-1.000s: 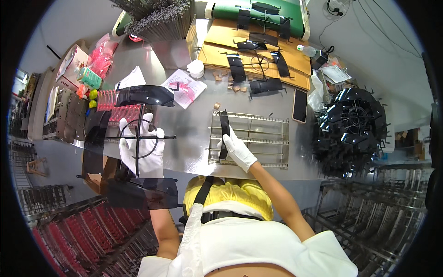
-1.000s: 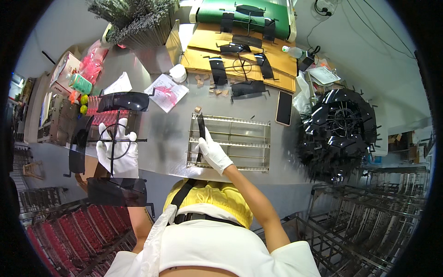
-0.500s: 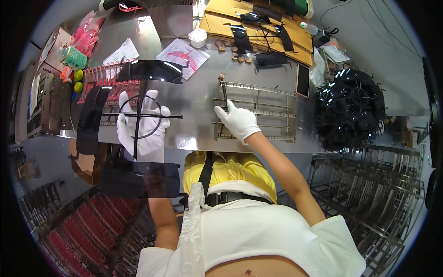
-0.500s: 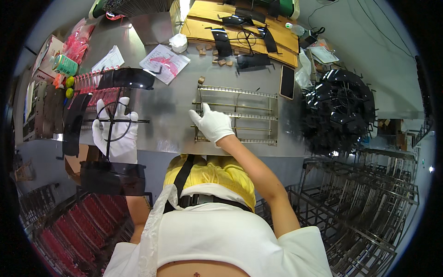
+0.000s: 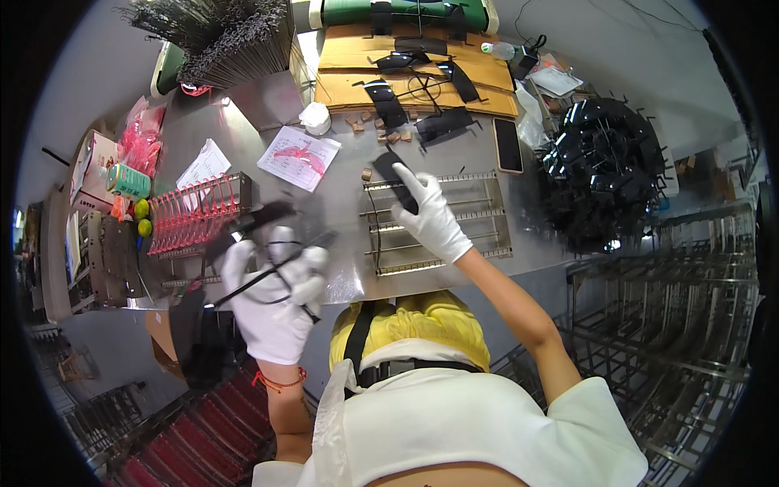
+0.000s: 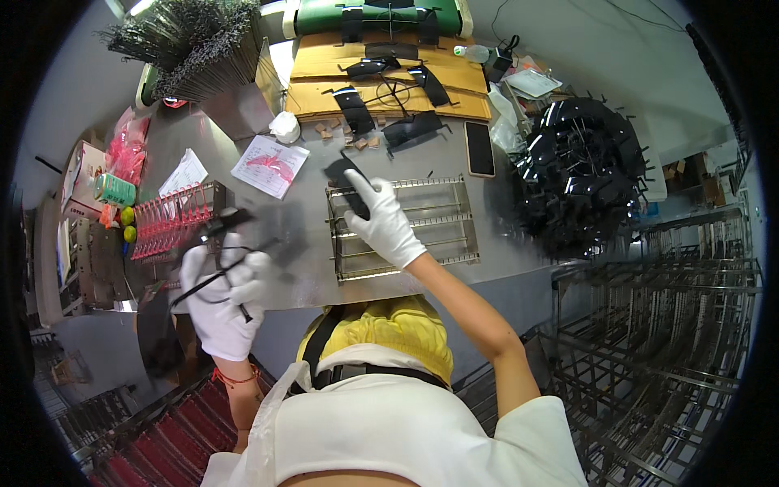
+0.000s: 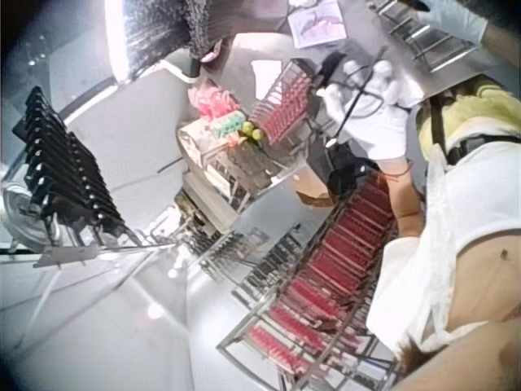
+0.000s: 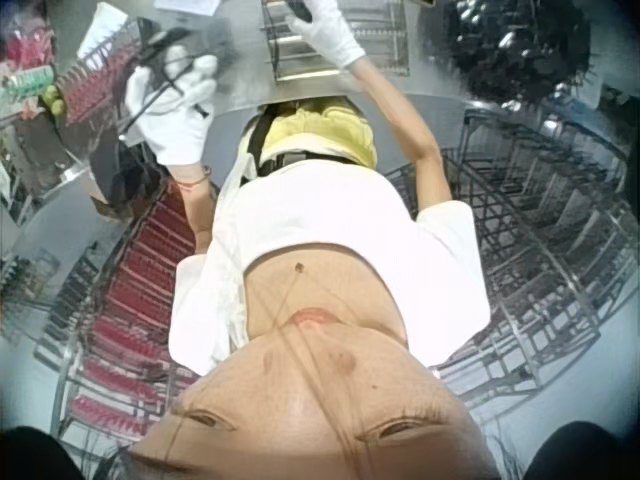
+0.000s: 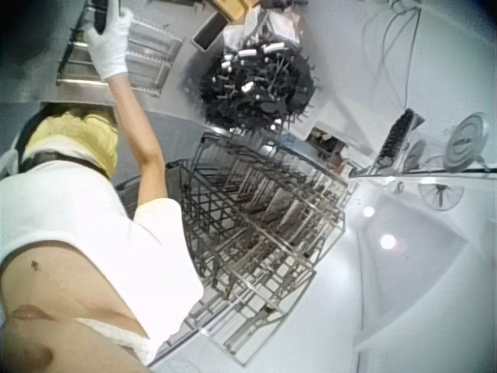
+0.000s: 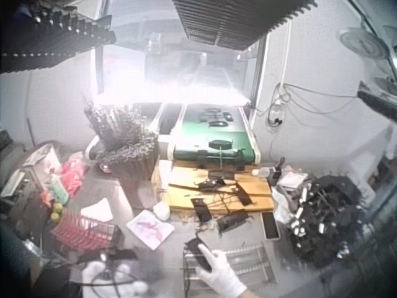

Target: The person assembles sunglasses by inserting pink frames into a metal rack, then uses a handheld tool to secure black components onto the frames. The person repeats this process for multiple units, placing finished items into a cardboard box.

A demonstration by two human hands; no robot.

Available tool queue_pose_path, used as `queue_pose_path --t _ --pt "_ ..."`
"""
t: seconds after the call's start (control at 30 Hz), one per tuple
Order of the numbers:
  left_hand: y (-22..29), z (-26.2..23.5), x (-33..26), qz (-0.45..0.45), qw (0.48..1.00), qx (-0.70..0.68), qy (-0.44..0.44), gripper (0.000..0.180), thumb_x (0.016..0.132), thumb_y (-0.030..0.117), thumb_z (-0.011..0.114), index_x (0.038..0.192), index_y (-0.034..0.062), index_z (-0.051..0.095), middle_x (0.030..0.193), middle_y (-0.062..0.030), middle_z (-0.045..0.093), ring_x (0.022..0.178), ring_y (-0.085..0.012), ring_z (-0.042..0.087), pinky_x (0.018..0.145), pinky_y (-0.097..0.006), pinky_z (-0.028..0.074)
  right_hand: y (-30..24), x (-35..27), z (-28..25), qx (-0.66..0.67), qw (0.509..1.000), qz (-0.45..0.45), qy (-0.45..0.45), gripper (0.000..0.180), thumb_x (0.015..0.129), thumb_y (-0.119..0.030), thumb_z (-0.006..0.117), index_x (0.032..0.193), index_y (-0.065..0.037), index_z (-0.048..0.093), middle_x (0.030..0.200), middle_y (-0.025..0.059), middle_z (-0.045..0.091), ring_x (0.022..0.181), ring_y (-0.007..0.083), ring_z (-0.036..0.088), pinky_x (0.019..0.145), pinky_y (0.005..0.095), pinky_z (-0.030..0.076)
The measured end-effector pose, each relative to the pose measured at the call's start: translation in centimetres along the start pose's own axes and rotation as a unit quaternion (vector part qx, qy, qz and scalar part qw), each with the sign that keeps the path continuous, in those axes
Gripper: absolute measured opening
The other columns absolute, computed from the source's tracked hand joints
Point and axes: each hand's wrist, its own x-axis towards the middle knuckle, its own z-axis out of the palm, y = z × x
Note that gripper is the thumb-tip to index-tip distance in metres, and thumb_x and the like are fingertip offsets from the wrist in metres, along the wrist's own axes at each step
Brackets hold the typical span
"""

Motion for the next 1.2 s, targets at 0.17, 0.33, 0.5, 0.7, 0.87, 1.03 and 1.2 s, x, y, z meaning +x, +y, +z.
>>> queue_pose_path --t 0.17,0.33,0.5,0.7,0.87,1.03,1.2 --pt "-0.5 -0.8 -0.9 0.092 0.989 0.098 0.055 0.061 0.095 0.056 0.039 0.139 0.0139 0.051 0.126 -0.0275 0.05 0.066 -0.0308 0.055 0.057 -0.038 0.051 3.0 -4.6 4.9 0.253 0.919 0.203 -0.222 0.058 0.099 -0.028 0.037 0.151 -0.01 0.017 0.085 0.0182 0.062 0.074 0.0318 0.063 0.076 0.0412 0.05" --pt "-1.2 -1.4 -1.1 0.083 0.984 0.097 0.123 0.058 0.093 0.055 0.04 0.135 0.0156 0.052 0.115 -0.0331 0.057 0.076 -0.0392 0.064 0.059 -0.041 0.056 2.4 -2.6 4.2 0.065 0.919 0.238 -0.309 0.072 0.095 -0.045 0.041 0.146 0.003 0.024 0.092 0.0263 0.065 0.086 0.0396 0.066 0.079 0.0463 0.05" --pt "-2.4 -0.5 -0.8 0.002 0.968 0.171 0.183 0.061 0.091 0.054 0.039 0.123 0.0048 0.053 0.092 -0.0269 0.061 0.069 -0.032 0.061 0.055 -0.035 0.052 -3.5 -0.3 0.5 -0.178 0.969 0.045 -0.163 0.085 0.077 -0.056 0.069 0.137 -0.004 0.041 0.103 0.0206 0.064 0.093 0.0339 0.066 0.082 0.0413 0.053" --pt "-7.3 -0.1 0.7 0.002 0.967 0.211 0.14 0.054 0.093 0.045 0.042 0.121 0.0003 0.051 0.092 -0.0253 0.058 0.044 -0.0203 0.049 0.042 -0.027 0.046 -6.8 2.8 -3.0 -0.314 0.89 -0.324 -0.068 0.061 0.076 -0.032 0.074 0.132 -0.018 0.054 0.109 0.0162 0.056 0.098 0.0237 0.06 0.075 0.0349 0.048" --pt "-4.4 1.3 0.6 0.089 0.994 -0.064 0.016 0.039 0.094 0.027 0.051 0.12 -0.0011 0.055 0.107 -0.018 0.057 0.081 -0.023 0.059 0.065 -0.028 0.052 0.3 1.2 -1.1 -0.112 0.982 -0.146 0.046 0.046 0.093 -0.031 0.054 0.133 -0.009 0.05 0.072 0.0185 0.058 0.073 0.0298 0.065 0.068 0.0387 0.053" --pt "4.5 -1.0 -0.5 0.414 0.868 0.27 -0.054 0.039 0.095 0.032 0.053 0.118 0.0006 0.055 0.12 -0.022 0.059 0.114 -0.0414 0.057 0.095 -0.053 0.05 1.5 -5.2 3.2 0.171 0.929 0.246 -0.22 0.062 0.096 -0.031 0.033 0.149 -0.002 0.02 0.085 0.0312 0.063 0.08 0.045 0.064 0.077 0.048 0.049" --pt "3.1 -0.5 3.6 0.843 0.275 0.456 0.072 0.049 0.1 0.041 0.044 0.133 0.009 0.031 0.126 -0.0265 0.048 0.107 -0.0458 0.057 0.084 -0.056 0.058 0.2 -4.2 3.5 0.016 0.934 0.251 -0.255 0.067 0.099 -0.044 0.03 0.147 0.002 0.022 0.09 0.0335 0.064 0.087 0.0481 0.063 0.082 0.0528 0.048"
